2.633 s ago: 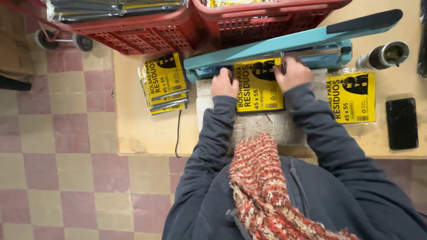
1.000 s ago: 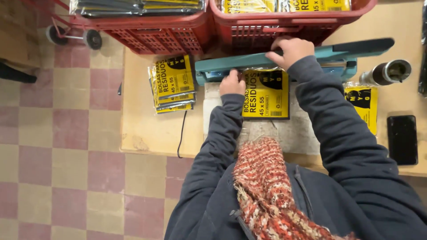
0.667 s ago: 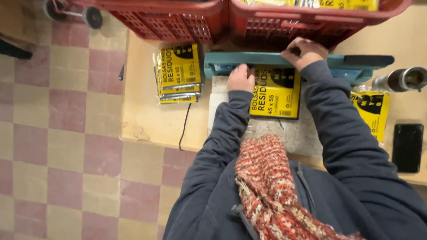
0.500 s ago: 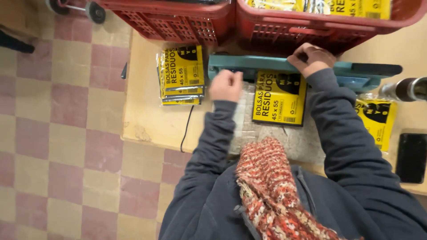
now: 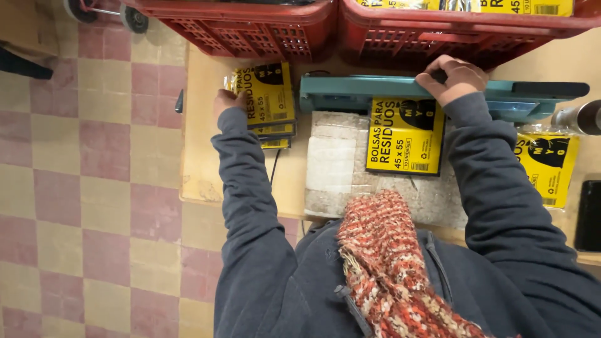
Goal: Sealing individual plastic bags using an impulse heat sealer and stacking them in crates.
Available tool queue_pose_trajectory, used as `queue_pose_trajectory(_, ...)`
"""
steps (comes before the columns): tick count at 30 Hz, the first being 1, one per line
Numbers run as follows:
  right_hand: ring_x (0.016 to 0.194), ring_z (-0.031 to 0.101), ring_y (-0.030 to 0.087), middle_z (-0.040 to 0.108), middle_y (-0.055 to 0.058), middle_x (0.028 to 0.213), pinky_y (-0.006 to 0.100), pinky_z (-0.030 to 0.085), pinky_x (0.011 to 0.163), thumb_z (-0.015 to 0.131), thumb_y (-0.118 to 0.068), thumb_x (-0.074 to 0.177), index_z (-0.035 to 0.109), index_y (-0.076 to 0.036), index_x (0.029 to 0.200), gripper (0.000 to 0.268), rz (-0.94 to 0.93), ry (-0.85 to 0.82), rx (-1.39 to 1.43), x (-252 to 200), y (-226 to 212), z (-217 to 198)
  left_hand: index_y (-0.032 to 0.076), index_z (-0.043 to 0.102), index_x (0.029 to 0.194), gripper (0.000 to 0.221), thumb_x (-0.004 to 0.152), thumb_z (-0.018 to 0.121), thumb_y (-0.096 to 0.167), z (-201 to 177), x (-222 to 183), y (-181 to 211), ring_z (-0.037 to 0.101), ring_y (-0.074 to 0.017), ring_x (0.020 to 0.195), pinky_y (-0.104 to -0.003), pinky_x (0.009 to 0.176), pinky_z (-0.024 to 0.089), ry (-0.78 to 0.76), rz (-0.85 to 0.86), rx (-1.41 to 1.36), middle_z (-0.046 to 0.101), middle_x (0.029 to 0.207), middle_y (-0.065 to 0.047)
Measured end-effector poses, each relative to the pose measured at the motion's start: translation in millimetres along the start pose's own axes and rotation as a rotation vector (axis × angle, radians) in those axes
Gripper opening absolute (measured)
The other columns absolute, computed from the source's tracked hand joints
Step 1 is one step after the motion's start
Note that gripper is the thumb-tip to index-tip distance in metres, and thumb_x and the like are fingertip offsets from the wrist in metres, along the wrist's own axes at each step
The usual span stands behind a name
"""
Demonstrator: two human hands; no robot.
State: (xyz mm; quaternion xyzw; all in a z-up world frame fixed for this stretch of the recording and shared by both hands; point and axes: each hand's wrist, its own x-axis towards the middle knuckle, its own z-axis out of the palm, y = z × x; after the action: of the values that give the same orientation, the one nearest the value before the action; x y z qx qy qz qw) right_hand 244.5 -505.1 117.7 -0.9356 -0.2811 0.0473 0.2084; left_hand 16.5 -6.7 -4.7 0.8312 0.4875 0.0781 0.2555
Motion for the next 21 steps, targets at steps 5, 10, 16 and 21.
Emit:
queue_pose_trajectory(5,0.081,0.067,0.028,0.071,0.007,0.093,0.040,0.052,0.080,0.078,-0.047,0.100,0.074,-0.015,0.105,0.032,0.008,-0.010,-0.009,1,3,3,0.006,0.069,0.090,0.027,0.083,0.075,0.031,14,20,-14,0.069,-0.0378,0.083,-0.046,0.077,0.054,-0.007,0.015,-0.009,0.072,0.086,-0.017)
queue_pose_trajectory(10,0.088,0.069,0.029,0.072,0.007,0.094,0.041,0.051,0.083,0.079,-0.048,0.099,0.075,-0.016,0.098,0.032,-0.074,0.059,-0.041,-1,7,5,0.003,0.065,0.087,0.021,0.085,0.070,0.024,5,11,-4,0.069,-0.0392,0.076,-0.046,0.074,0.055,0.080,0.117,-0.100,0.071,0.078,-0.018)
queue_pose_trajectory(16,0.088,0.069,0.030,0.072,0.007,0.093,0.043,0.051,0.081,0.077,-0.049,0.097,0.075,-0.016,0.104,0.034,-0.025,0.023,-0.014,4,0,-1,0.003,0.058,0.102,0.031,0.081,0.071,0.022,17,9,2,0.070,-0.0333,0.077,-0.041,0.073,0.055,0.144,0.027,-0.487,0.071,0.085,-0.018)
queue_pose_trajectory(21,0.091,0.069,0.032,0.073,0.009,0.098,0.043,0.053,0.079,0.078,-0.047,0.096,0.076,-0.019,0.102,0.029,-0.103,0.076,-0.038,-1,-1,-5,0.000,0.066,0.114,0.030,0.091,0.077,0.015,13,-7,1,0.067,-0.0235,0.092,-0.038,0.085,0.054,0.100,0.336,-0.418,0.073,0.101,-0.015)
